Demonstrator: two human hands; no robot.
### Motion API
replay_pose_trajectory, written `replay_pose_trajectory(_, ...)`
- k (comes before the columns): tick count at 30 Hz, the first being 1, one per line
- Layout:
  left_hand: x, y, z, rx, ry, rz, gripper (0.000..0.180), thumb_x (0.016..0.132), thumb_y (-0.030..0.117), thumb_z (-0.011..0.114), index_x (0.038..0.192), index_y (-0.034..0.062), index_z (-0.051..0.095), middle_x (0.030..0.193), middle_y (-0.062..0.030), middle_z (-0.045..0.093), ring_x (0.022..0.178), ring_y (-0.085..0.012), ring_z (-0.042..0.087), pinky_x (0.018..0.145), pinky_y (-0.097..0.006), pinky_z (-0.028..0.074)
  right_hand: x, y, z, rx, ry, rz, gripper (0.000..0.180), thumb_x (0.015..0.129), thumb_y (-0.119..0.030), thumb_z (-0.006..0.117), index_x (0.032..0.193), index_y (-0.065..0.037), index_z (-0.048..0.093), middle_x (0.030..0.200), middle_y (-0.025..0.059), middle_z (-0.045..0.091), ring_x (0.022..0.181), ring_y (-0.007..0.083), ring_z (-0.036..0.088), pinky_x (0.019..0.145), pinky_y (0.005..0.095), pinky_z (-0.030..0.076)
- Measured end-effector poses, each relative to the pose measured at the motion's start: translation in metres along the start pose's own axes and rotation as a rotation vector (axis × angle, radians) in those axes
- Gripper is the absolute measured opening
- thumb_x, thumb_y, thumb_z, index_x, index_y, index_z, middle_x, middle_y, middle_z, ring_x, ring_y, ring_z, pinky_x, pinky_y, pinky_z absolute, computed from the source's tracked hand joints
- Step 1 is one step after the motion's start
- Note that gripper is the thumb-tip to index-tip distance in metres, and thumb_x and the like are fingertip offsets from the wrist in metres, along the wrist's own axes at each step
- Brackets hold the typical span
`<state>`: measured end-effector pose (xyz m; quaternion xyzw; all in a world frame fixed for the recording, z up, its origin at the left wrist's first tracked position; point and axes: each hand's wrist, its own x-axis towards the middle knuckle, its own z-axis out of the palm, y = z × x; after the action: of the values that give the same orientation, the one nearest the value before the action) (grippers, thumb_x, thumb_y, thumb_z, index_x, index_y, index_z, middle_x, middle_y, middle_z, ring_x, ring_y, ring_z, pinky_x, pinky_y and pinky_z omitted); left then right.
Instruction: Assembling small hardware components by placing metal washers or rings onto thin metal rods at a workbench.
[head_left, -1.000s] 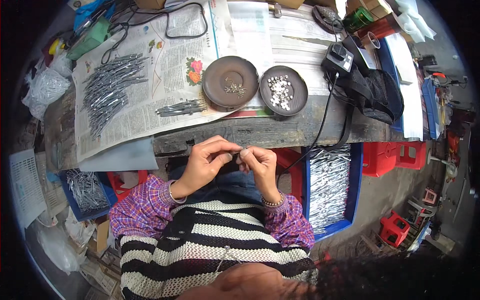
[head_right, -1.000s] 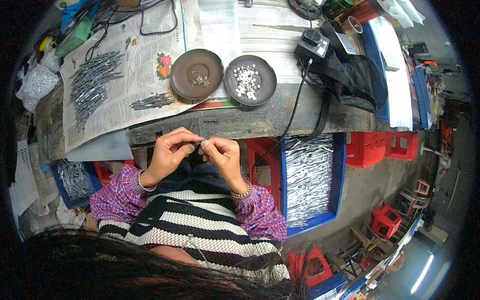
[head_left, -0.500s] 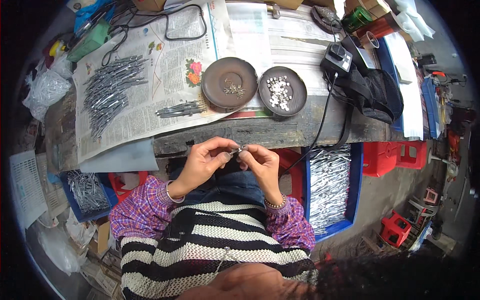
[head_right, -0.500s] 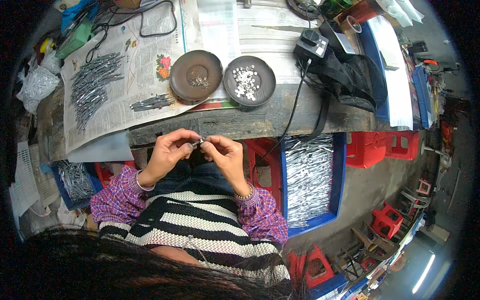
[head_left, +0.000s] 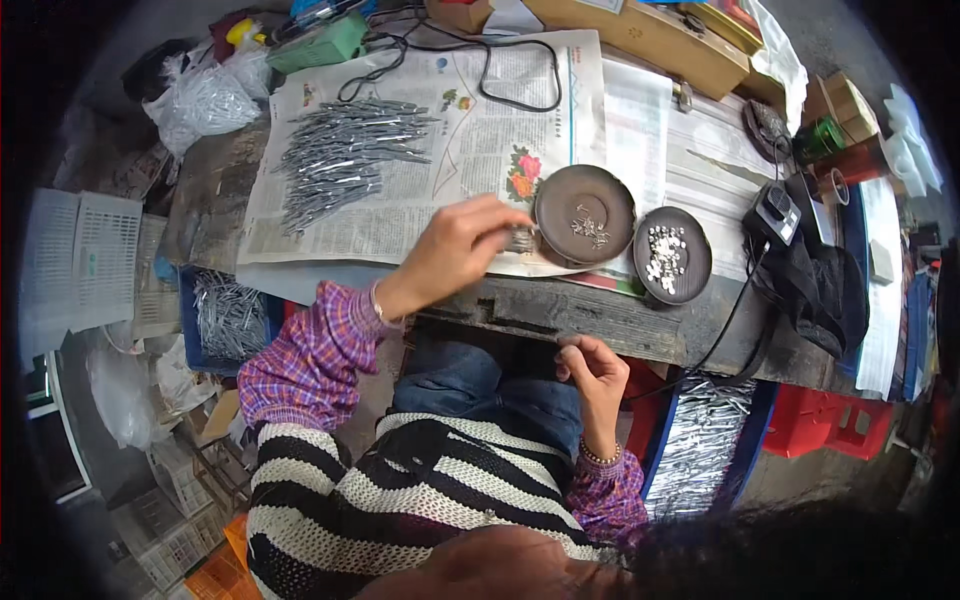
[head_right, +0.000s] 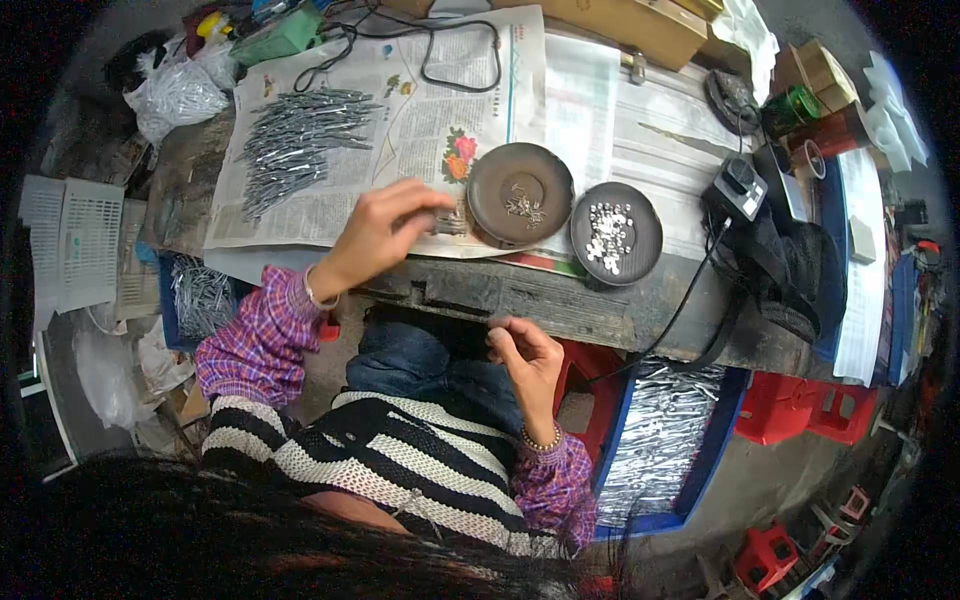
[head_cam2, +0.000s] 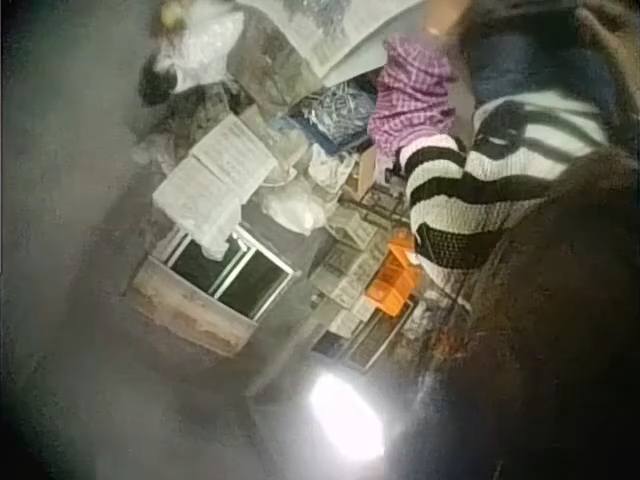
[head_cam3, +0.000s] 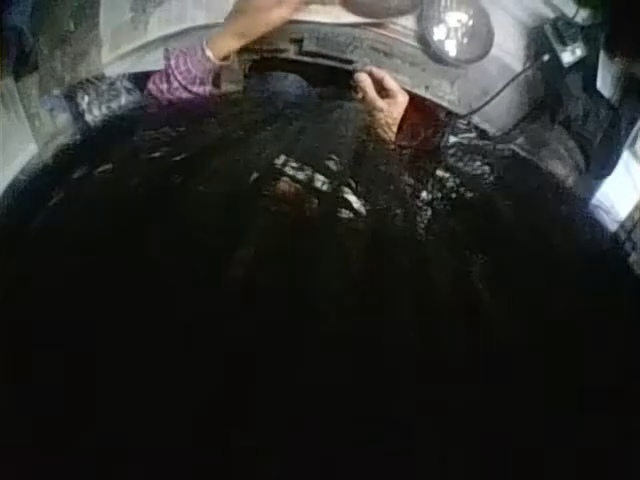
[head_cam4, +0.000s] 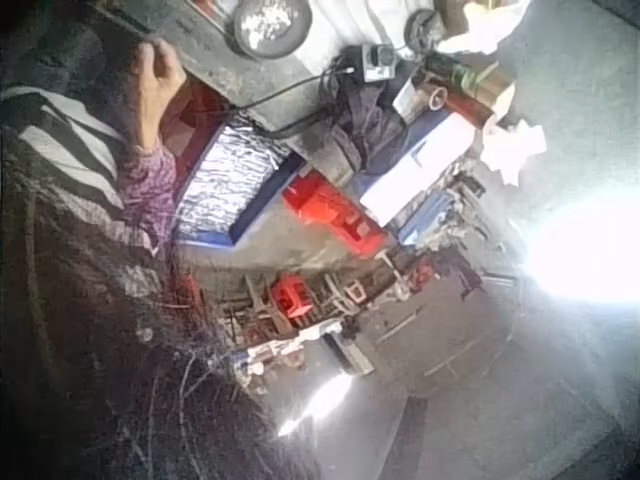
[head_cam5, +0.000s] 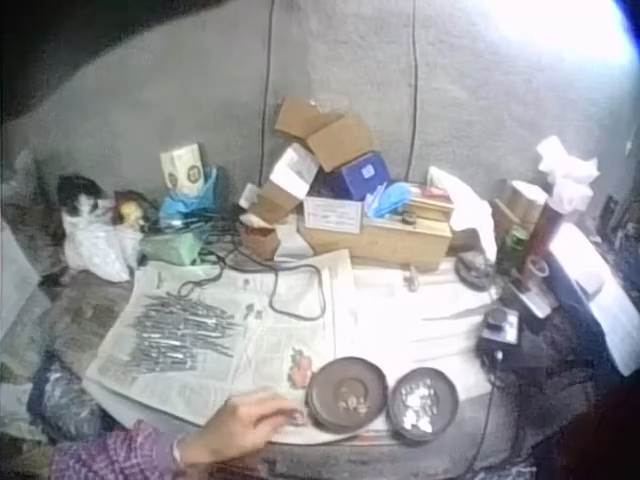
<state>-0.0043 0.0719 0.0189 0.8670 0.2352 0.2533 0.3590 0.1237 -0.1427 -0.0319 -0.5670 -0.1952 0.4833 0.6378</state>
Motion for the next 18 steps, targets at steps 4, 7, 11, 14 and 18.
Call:
replay_pose_trajectory(4,0.006,-0.025,0.001,0.095,-0.066,0.077,0.021,0.076,0.0,0.06,0.097,0.0008,0.064,0.089,-0.0133,0.064,0.082,-0.0287,0.061,0.073,-0.034,0.048,0.0,-0.002,0.002,-0.054,-0.011,0.024,0.009,0.086,-0.001,0.06,0.09,0.005,0.063,0.075,0.0047,0.061,0.062,0.0093,0.055,0.058,0.0209,0.044)
replay_pose_trajectory(7,0.005,-0.028,-0.008,0.089,-0.08,0.09,0.019,0.076,0.001,0.06,0.094,0.0011,0.065,0.09,-0.0126,0.065,0.084,-0.0287,0.061,0.074,-0.035,0.048,0.001,0.003,-0.001,-0.07,-0.003,-0.002,0.009,0.086,-0.002,0.06,0.091,0.005,0.064,0.074,0.0048,0.062,0.061,0.0091,0.055,0.057,0.0205,0.044)
replay_pose_trajectory(11,0.017,-0.051,-0.042,0.352,0.035,0.086,0.018,0.074,0.0,0.06,0.09,0.0026,0.066,0.086,-0.0114,0.064,0.085,-0.0271,0.058,0.077,-0.034,0.046,0.002,0.0,0.0,-0.108,0.012,-0.012,0.009,0.087,-0.003,0.06,0.091,0.005,0.064,0.074,0.0047,0.062,0.06,0.0087,0.056,0.056,0.0201,0.045)
replay_pose_trajectory(14,0.017,-0.086,-0.062,0.568,0.091,0.024,0.016,0.075,0.002,0.06,0.089,0.004,0.066,0.088,-0.0102,0.058,0.087,-0.0276,0.053,0.079,-0.036,0.044,0.004,0.002,0.003,-0.132,-0.015,-0.029,0.01,0.087,-0.003,0.061,0.091,0.005,0.064,0.075,0.0047,0.063,0.061,0.0083,0.056,0.056,0.0196,0.045)
replay_pose_trajectory(18,0.01,-0.096,-0.06,0.63,0.101,0.029,0.009,0.074,0.003,0.061,0.083,0.0055,0.061,0.084,-0.0085,0.053,0.084,-0.0279,0.051,0.073,-0.038,0.044,0.004,0.003,0.003,-0.157,-0.004,-0.037,0.01,0.087,-0.003,0.061,0.092,0.004,0.065,0.076,0.0049,0.064,0.062,0.008,0.057,0.056,0.0193,0.046)
